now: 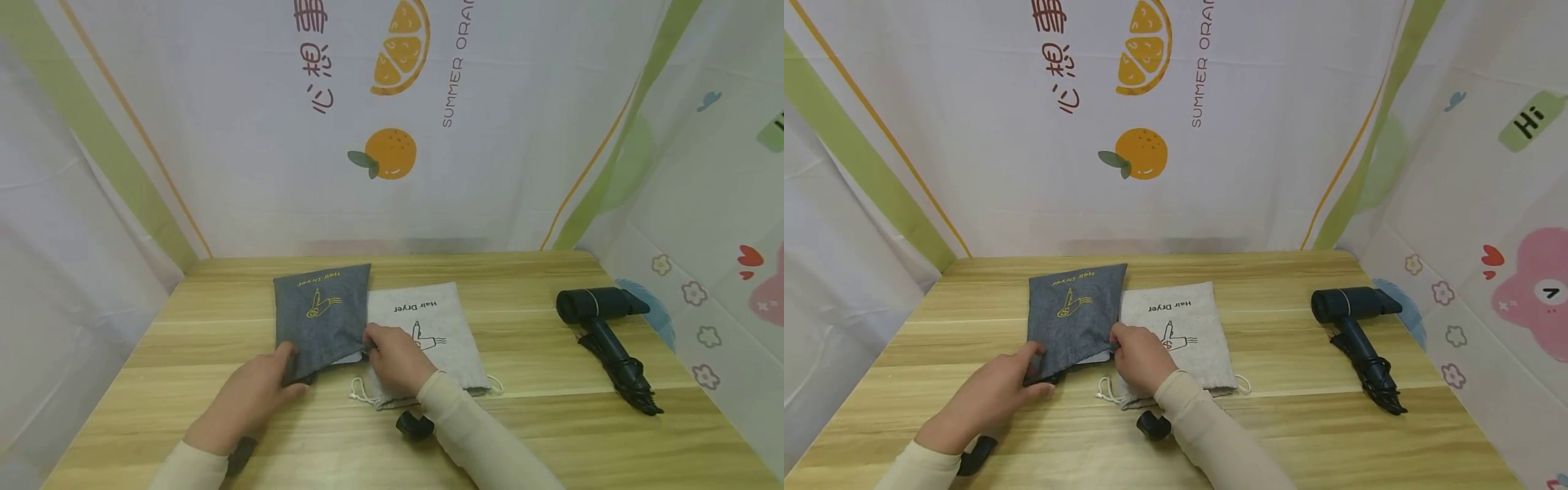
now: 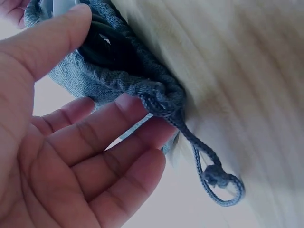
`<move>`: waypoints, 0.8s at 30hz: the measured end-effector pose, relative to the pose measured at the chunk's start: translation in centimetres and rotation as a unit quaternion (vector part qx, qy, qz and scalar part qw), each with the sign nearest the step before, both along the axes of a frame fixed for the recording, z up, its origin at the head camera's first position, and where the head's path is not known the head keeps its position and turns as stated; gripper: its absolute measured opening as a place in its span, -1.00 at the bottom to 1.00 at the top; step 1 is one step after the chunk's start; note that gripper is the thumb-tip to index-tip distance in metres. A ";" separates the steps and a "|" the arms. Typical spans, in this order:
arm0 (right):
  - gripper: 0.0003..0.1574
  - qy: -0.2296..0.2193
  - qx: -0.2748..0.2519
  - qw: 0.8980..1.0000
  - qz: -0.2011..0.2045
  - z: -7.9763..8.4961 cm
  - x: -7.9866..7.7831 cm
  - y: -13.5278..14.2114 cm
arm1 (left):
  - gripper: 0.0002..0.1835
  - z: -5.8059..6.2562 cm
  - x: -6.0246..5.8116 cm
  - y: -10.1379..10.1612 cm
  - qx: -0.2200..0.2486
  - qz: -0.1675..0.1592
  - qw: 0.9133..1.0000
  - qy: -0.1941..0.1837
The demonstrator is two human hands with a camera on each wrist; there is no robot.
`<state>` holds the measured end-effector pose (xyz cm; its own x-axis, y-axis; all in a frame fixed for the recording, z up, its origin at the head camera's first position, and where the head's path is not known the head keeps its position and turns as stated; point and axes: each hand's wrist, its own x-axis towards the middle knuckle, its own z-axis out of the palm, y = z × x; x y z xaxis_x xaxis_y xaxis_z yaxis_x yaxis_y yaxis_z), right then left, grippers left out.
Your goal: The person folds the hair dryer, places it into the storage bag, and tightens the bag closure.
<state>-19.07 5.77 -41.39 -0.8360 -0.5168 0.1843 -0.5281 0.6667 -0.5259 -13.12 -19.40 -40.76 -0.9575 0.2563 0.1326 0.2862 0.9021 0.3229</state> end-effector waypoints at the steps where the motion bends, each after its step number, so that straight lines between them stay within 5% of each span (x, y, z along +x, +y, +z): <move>1: -0.81 -0.001 -0.003 1.000 0.000 0.0 0.0 0.0 | -0.37 0.0 0.0 0.0 -0.001 0.000 1.000 0.002; 24: -0.92 -0.008 -0.004 1.000 0.009 0.4 0.3 -0.1 | -0.36 0.2 -0.6 0.3 -0.016 0.041 0.999 0.011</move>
